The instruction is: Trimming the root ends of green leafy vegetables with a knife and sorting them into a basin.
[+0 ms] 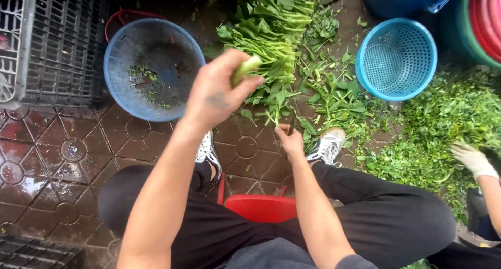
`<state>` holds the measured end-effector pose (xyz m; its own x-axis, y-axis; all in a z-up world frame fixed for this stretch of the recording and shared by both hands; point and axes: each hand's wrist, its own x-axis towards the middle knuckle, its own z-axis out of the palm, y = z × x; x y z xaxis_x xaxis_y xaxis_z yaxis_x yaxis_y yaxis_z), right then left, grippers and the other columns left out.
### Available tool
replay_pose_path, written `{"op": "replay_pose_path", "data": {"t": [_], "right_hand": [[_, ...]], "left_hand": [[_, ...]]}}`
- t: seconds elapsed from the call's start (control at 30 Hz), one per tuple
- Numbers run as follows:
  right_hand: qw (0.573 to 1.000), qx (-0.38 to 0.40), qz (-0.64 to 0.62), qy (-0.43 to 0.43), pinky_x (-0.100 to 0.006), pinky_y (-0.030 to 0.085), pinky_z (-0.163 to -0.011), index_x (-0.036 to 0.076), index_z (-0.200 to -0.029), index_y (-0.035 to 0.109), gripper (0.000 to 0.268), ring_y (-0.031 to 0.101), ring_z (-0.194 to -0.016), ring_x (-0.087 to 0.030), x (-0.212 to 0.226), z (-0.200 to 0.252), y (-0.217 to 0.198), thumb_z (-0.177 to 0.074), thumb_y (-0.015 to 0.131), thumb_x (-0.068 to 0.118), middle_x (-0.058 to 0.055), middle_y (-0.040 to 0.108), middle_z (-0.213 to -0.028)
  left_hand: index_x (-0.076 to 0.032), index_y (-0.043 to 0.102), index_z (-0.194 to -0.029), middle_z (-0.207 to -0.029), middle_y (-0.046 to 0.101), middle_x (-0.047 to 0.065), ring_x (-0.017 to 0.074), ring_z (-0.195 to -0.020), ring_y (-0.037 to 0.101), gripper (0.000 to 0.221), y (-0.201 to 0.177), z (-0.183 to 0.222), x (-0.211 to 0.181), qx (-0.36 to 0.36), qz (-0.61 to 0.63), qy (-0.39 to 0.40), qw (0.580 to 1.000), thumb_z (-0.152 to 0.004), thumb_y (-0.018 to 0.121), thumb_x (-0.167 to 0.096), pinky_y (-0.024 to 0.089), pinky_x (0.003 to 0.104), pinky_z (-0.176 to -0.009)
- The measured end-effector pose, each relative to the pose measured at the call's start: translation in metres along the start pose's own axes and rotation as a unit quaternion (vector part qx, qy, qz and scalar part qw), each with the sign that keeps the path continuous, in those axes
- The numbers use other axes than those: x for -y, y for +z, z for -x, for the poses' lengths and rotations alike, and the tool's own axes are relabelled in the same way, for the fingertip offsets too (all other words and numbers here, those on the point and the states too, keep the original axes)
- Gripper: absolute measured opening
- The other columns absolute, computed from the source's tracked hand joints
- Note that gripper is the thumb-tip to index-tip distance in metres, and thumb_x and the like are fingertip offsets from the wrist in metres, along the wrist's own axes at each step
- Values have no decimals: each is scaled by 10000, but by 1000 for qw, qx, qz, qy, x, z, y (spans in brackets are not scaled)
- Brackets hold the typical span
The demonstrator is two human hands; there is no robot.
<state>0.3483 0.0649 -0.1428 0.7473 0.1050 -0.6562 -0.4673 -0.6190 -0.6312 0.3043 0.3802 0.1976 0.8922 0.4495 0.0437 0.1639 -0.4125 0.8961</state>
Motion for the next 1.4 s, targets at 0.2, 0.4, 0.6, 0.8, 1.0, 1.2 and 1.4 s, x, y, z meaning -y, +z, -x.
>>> {"op": "replay_pose_path", "data": {"t": [0.2,0.4,0.6,0.8,1.0,1.2,1.4], "right_hand": [[980,57,-178,-72,-253,509,-471,66,-1043,826,188,561,-434,-106,100,46,-70,-933,890,205,-92,798,-843],[916,129,-364,-112,-274,455,-439,84,-1032,705,130,402,-398,-46,110,69,-109,-1080,773,183,-148,728,-837],[946,42,-321,-30,-277,488,-548,-86,-1589,494,996,466,-687,-119,134,111,-121,-1118,338,778,-136,541,-1127],[915,162,-350,-121,-330,551,-590,103,-1573,609,552,541,-646,-130,129,109,-118,-1132,667,429,-38,603,-1115],[915,126,-350,-159,-313,559,-475,113,-1399,745,342,588,-512,-122,117,101,-103,-1094,773,266,-10,640,-860],[889,130,-430,-91,-222,433,-452,236,-1384,652,485,467,-518,-23,123,96,-115,-1091,650,622,66,664,-965],[881,144,-421,-161,-263,457,-395,92,-1182,736,148,412,-411,-70,112,84,-86,-1079,783,187,24,541,-762]], "left_hand": [[-204,685,-1122,-1041,647,58,374,-900,766,240,134,11,83,190,-263,129,937,-922,818,-210,636,576,-792],[-240,664,-1133,-1127,711,-13,341,-1061,786,206,157,17,57,270,-270,158,911,-974,794,-255,645,521,-919],[-324,807,-1059,-918,802,-3,302,-1031,801,197,150,10,47,271,-211,-59,937,-948,758,-480,626,470,-940],[-333,852,-1043,-798,826,-9,271,-983,822,253,150,11,55,297,-180,-117,931,-862,765,-488,631,431,-922],[-353,866,-1074,-927,845,38,307,-1047,803,270,162,20,60,317,-178,-95,927,-840,813,-477,621,451,-951],[-196,871,-1088,-913,831,121,279,-947,775,251,154,25,59,327,-15,-113,938,-893,829,-348,598,438,-896],[-166,875,-978,-716,735,34,150,-686,631,178,143,34,61,299,78,-121,943,-894,893,-321,534,326,-662]]}}
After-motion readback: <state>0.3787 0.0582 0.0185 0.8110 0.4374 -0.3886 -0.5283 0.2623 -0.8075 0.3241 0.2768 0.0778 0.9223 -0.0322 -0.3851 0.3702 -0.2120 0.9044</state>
